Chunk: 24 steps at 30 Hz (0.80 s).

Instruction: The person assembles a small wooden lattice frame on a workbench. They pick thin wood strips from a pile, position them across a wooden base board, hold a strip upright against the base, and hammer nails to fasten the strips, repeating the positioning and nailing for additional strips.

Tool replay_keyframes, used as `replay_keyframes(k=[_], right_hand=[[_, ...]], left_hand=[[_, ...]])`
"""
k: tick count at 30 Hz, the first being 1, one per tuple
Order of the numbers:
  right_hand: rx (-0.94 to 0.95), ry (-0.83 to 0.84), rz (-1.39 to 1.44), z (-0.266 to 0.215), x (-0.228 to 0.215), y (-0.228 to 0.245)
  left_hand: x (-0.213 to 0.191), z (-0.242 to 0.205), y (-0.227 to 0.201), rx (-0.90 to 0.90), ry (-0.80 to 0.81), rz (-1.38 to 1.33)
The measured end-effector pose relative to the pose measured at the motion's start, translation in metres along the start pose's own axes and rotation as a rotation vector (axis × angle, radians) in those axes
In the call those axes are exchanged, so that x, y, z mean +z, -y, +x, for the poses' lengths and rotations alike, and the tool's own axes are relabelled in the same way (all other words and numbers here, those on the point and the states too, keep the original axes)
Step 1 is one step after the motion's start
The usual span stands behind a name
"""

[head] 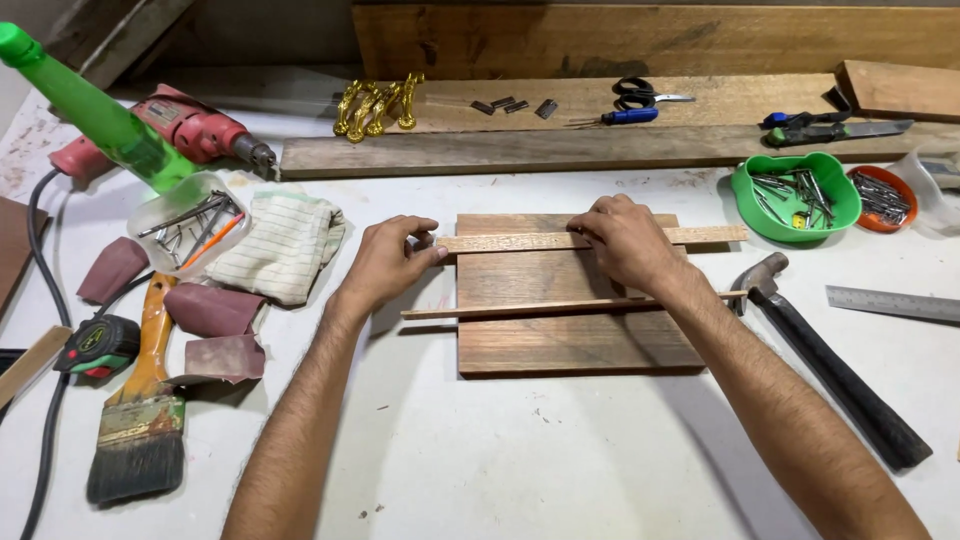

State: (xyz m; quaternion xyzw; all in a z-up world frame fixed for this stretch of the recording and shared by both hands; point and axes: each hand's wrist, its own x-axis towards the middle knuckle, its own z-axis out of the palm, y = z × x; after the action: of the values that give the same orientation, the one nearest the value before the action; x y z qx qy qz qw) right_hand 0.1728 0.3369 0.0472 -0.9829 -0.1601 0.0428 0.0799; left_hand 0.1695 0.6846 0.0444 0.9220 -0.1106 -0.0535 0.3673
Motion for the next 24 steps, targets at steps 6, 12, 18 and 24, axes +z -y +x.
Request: replay_keyframes(k=[6,12,18,24], right_hand=[[-0.103,-0.042,0.114,-0.001,-0.019,0.005],[-0.100,-0.170,0.140,0.013,-0.002,-0.009],[-0.122,-0.164,0.087,0.020,0.006,-0.019],[-0.148,-0.175,0.128,0.018,-0.003,-0.015]], left_hand=[[0.007,0.013,0.008,0.079,-0.078,-0.042],[0.029,0.029,0.037,0.246,-0.248,-0.115],[0.029,0.032,0.040,0.186,-0.198,-0.152],[0.023,0.026,0.032,0.146,-0.190,-0.163]])
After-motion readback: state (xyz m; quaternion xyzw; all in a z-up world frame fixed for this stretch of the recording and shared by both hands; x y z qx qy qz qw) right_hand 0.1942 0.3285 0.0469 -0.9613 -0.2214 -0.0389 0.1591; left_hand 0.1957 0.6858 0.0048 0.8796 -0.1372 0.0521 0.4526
